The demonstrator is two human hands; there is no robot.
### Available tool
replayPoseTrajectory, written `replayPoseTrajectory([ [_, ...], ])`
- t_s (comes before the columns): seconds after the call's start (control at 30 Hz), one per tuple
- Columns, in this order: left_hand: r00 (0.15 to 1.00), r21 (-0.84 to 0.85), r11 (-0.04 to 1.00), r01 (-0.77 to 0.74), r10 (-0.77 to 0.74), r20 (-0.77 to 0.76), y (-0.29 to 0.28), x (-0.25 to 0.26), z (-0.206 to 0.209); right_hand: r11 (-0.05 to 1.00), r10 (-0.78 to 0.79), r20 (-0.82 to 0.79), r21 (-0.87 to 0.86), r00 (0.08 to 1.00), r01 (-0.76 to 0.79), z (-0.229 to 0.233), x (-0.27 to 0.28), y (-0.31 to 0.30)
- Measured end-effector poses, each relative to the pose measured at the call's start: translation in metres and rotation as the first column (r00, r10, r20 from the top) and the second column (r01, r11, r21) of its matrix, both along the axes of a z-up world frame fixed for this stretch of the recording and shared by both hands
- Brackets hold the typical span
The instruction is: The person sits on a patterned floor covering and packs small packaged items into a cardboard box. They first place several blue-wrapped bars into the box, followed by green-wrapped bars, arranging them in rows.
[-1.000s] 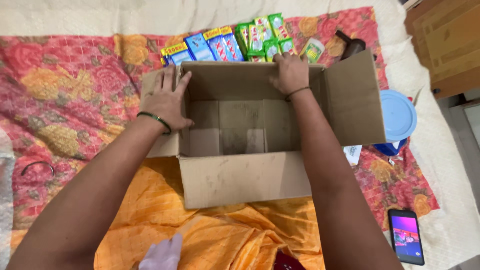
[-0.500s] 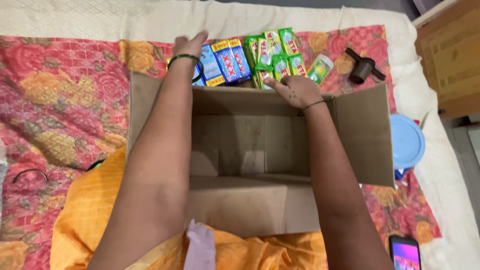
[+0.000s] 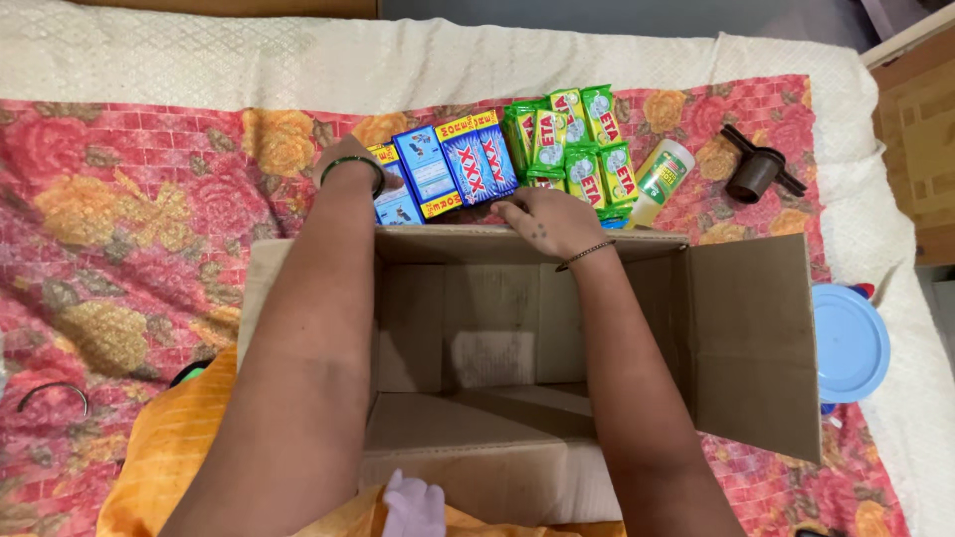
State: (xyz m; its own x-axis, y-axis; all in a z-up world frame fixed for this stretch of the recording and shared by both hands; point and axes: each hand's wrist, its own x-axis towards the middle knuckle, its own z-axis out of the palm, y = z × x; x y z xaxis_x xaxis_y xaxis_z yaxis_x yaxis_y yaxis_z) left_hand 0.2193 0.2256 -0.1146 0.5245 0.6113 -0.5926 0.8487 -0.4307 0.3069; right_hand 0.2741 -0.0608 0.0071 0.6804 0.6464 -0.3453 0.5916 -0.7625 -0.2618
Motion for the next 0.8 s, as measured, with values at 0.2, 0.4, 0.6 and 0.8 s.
replayPoseTrajectory([
  [0.2,0.993,0.067,0.996,-0.064,0.057,0.1,0.008,-0.004,-0.007,0.993,-0.057,0.076,0.105,0.995,0.049,0.005,-0.01,-0.001],
  [0.4,0.881,-0.013,0.937,-0.35,0.334,0.335,0.01,-0.016,-0.002,0.976,-0.108,0.145,0.202,0.984,0.078,0.004,-0.016,-0.007],
  [0.6,0.589,0.036,0.959,-0.28,0.141,0.796,-0.015,-0.024,0.057,0.926,-0.105,0.178,0.377,0.978,0.031,-0.006,-0.009,-0.013],
  [0.8,-0.055,0.408,0.912,-0.046,-0.41,0.911,-0.102,-0.089,0.104,0.4,0.205,-0.721,0.679,0.662,0.616,0.007,0.001,-0.018],
])
